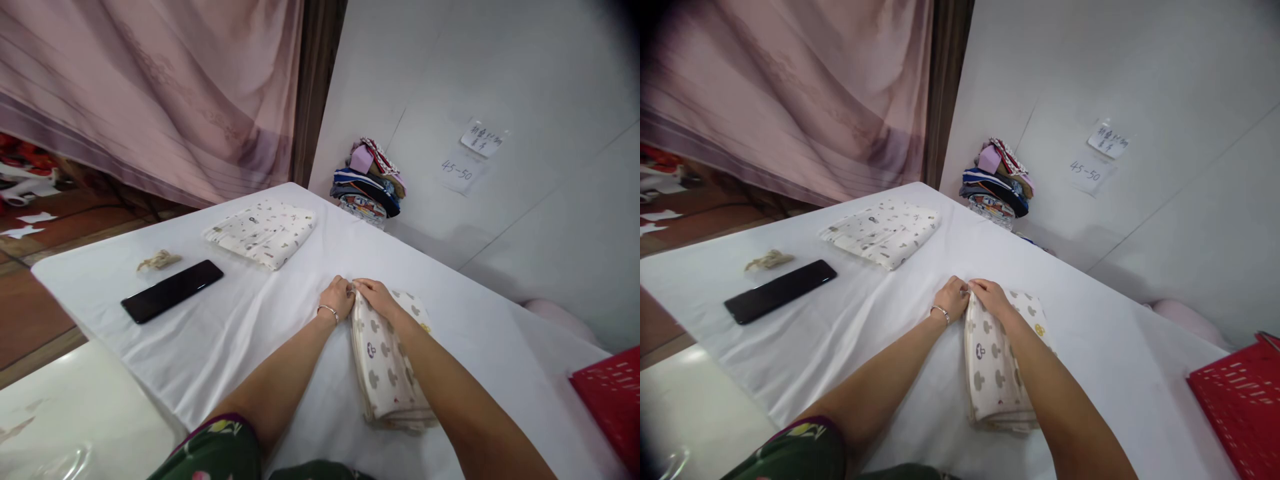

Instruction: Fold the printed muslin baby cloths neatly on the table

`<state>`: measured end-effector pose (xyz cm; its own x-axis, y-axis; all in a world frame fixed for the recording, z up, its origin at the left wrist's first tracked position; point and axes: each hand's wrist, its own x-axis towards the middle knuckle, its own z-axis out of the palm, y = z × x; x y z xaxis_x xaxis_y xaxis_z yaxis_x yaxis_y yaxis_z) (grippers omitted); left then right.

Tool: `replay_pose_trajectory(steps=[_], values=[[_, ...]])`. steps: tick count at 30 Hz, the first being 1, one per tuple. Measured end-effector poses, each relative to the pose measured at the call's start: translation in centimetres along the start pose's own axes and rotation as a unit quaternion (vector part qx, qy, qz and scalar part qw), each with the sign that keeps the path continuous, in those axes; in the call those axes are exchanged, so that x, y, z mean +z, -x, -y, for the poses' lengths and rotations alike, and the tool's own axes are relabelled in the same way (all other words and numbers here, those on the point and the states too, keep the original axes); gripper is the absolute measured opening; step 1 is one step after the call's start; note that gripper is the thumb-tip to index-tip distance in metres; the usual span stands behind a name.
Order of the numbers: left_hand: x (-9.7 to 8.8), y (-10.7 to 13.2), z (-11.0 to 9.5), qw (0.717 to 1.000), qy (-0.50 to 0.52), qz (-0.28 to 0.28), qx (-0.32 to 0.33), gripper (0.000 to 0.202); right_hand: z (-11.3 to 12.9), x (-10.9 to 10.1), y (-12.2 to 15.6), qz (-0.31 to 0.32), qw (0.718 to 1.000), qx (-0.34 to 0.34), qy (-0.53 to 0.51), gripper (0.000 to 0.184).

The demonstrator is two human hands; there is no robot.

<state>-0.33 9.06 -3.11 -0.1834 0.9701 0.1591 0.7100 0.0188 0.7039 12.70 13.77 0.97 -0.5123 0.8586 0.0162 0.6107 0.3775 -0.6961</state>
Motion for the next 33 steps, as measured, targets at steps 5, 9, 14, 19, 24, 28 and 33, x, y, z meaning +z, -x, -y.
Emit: replay_pose_trajectory(steps=[5, 9, 14, 19, 24, 28, 33], values=[[0.1, 0.0, 0.1, 1.000, 0.006, -0.014, 0.004, 0.005, 0.2, -0.5, -0.6, 0.027, 0.999, 0.015, -0.016, 0.030], [-0.1, 0.1, 0.1, 0.999, 0.014, -0.031, 0.011, 0.008, -0.2, -0.6, -0.9, 0.024, 0.999, 0.031, -0.016, 0.032], [-0.1, 0.1, 0.2, 0.999, 0.017, -0.036, 0.027, 0.014, -0.3, -0.5, -0.7, 0.020, 0.999, 0.032, -0.022, 0.033], [0.1, 0.0, 0.4, 0.998, 0.020, -0.054, 0.037, 0.020, -0.1, -0.5, -0.7, 0.027, 0.999, 0.022, -0.010, 0.032], [0.3, -0.1, 0.7, 0.995, 0.038, -0.061, 0.069, 0.033, -0.5, -0.5, -0.9, 0.015, 0.999, 0.005, 0.038, 0.033], [0.5, -0.5, 0.9, 0.994, 0.040, -0.027, 0.096, 0.044, -1.0, 0.0, -1.1, 0.001, 0.995, 0.013, 0.103, 0.039], [0.5, -0.7, 1.2, 0.996, 0.047, 0.021, 0.076, 0.033, -1.9, -0.2, 0.1, -0.001, 0.980, 0.013, 0.198, 0.039]])
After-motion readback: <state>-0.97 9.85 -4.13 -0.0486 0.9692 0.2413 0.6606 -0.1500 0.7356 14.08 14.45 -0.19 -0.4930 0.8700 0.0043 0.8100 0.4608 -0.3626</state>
